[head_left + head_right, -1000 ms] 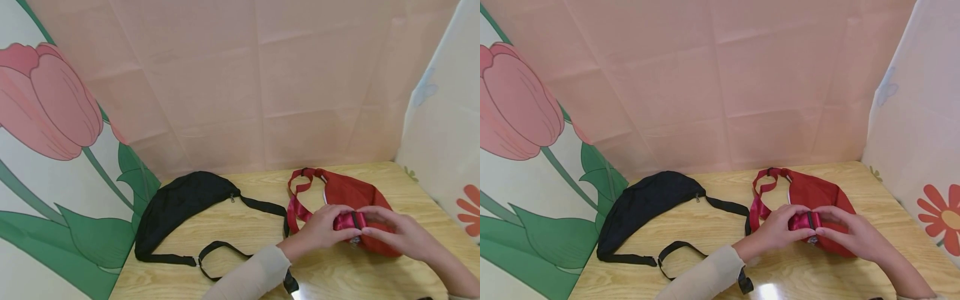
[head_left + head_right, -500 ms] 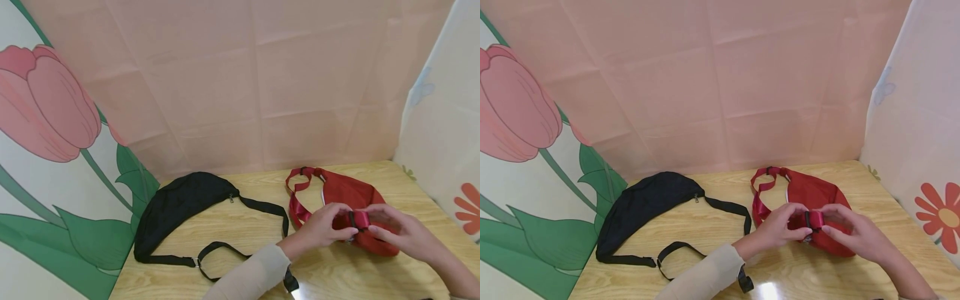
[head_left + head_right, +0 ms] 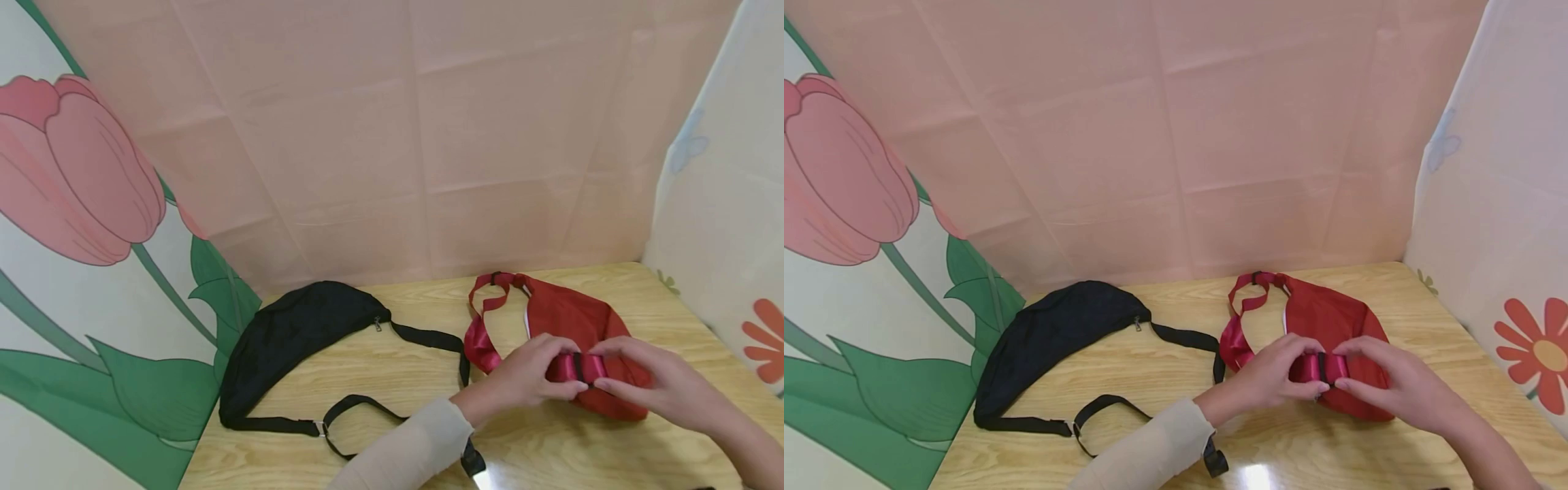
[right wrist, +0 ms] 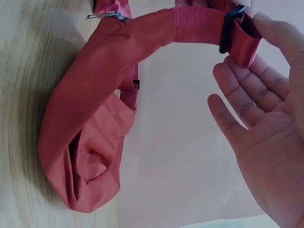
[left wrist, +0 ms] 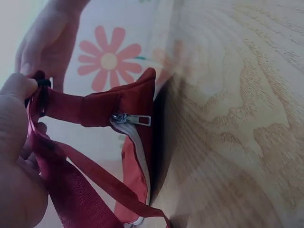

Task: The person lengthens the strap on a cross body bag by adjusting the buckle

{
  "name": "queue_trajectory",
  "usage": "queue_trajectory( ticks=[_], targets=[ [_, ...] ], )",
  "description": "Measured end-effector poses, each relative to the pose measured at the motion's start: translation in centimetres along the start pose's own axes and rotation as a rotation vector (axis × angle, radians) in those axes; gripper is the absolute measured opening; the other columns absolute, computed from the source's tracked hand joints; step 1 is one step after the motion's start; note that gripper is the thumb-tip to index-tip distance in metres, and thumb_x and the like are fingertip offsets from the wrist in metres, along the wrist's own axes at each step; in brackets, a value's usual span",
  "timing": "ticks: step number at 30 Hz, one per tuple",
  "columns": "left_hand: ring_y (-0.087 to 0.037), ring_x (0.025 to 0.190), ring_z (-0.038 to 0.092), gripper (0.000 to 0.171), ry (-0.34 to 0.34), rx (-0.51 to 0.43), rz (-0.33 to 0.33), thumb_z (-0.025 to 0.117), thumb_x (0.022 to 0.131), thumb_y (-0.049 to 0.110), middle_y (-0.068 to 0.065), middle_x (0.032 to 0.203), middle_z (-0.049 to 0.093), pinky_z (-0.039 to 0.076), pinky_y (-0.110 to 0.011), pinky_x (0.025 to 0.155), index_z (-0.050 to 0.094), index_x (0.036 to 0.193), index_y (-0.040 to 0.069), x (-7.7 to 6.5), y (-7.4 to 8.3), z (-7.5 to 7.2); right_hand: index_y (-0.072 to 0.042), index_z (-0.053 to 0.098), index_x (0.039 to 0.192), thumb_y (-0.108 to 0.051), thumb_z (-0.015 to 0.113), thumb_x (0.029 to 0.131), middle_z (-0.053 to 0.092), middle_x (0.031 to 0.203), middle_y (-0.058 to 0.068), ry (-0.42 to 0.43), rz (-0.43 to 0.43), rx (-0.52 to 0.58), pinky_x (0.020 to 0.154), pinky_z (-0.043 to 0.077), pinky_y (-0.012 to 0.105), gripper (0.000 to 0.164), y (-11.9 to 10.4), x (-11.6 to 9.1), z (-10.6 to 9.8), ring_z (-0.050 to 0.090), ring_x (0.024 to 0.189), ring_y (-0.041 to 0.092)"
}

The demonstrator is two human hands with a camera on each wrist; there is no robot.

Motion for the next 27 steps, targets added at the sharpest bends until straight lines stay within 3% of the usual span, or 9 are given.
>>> queue_trajectory(
  ticks=[4, 10, 17, 23, 27],
  targets=[
    [0.007, 0.093, 0.049, 0.048, -0.017, 0.068, -0.006, 0.071, 0.093, 0.045, 0.017, 0.112, 0.057, 0.039, -0.005, 0.073, 0.053, 0.134, 0.026, 0.0, 0.4, -0.2, -0.025, 0.068, 0.113, -0.001, 0.093, 0.065, 0.068, 0.104, -0.017, 0.004, -0.028, -0.027, 0.085, 0.041, 0.005, 0.059, 0.4, -0.3, -0.3, 0.059, 0.095, -0.005],
    [0.010, 0.085, 0.048, 0.050, -0.035, 0.193, -0.021, 0.070, 0.092, 0.050, 0.021, 0.112, 0.056, 0.038, -0.005, 0.069, 0.052, 0.133, 0.028, 0.0, 1.2, -0.4, -0.027, 0.069, 0.115, -0.004, 0.094, 0.065, 0.068, 0.106, -0.017, -0.006, 0.006, -0.036, 0.086, 0.039, 0.003, 0.060, 0.7, -0.9, -0.6, 0.059, 0.098, -0.007],
    [0.011, 0.086, 0.048, 0.052, -0.090, 0.219, -0.014, 0.070, 0.093, 0.049, 0.021, 0.112, 0.055, 0.040, -0.004, 0.068, 0.049, 0.135, 0.027, 0.4, 2.0, -0.9, -0.027, 0.068, 0.120, -0.010, 0.096, 0.062, 0.067, 0.111, -0.017, -0.015, -0.046, -0.060, 0.083, 0.041, 0.004, 0.066, -0.1, -0.4, -0.7, 0.056, 0.099, -0.006],
    [0.010, 0.078, 0.047, 0.052, -0.054, 0.262, -0.024, 0.070, 0.092, 0.052, 0.023, 0.104, 0.055, 0.038, -0.007, 0.063, 0.050, 0.134, 0.030, 0.3, 1.9, -1.3, -0.024, 0.070, 0.118, -0.001, 0.095, 0.059, 0.067, 0.112, -0.015, 0.032, -0.074, -0.066, 0.091, 0.036, 0.003, 0.068, 0.8, -0.8, -1.4, 0.056, 0.105, -0.007],
    [0.010, 0.081, 0.046, 0.053, -0.039, 0.291, -0.010, 0.069, 0.091, 0.054, 0.023, 0.109, 0.055, 0.037, -0.007, 0.065, 0.051, 0.135, 0.030, 0.2, 1.7, -1.3, -0.020, 0.070, 0.118, 0.003, 0.093, 0.059, 0.066, 0.114, -0.013, 0.033, -0.057, -0.048, 0.093, 0.034, 0.003, 0.067, 0.9, -1.1, -1.6, 0.055, 0.108, -0.007]
  ],
)
Point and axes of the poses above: each hand's wrist, its own x-axis towards the middle knuckle, its own z-axis out of the palm, y = z × x, the point moved 1 cm from there along x, towards the middle knuckle
